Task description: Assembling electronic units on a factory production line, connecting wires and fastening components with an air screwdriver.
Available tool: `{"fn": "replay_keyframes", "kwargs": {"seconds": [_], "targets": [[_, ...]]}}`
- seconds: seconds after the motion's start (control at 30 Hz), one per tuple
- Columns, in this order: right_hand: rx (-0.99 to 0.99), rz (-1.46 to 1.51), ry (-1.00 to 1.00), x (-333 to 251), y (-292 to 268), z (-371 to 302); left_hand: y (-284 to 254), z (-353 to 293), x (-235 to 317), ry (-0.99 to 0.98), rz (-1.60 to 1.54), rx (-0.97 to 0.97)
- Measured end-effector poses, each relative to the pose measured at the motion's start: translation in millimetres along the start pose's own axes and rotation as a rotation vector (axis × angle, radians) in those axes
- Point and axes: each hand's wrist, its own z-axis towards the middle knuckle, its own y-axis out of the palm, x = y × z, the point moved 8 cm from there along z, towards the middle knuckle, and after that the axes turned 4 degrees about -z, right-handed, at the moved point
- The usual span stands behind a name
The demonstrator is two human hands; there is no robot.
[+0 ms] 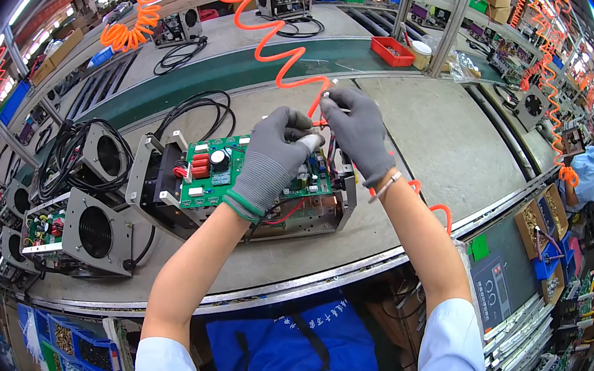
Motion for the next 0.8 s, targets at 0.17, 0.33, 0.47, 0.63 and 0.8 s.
{"fn": "replay_keyframes", "kwargs": {"seconds": [0.17, 0.33, 0.47, 0.63, 0.8], "targets": [[-0.052, 0.195, 0.009, -26, -15, -15, -5, 0, -4, 0.061, -0.007, 0.031], [-0.191, 0.317, 0.059, -28, -29, -15, -4, 1, -3, 0.027, -0.007, 0.038], [-0.292, 0.485, 0.148, -42, -28, -21, -6, 1, -7, -0.008, -0.023, 0.050], [-0.372, 0.488, 0.105, -70, -16, -25, -9, 3, -8, 0.069, 0.031, 0.046], [-0.398, 0.400, 0.072, -70, -6, -20, -5, 0, 5, 0.167, 0.283, 0.033]]}}
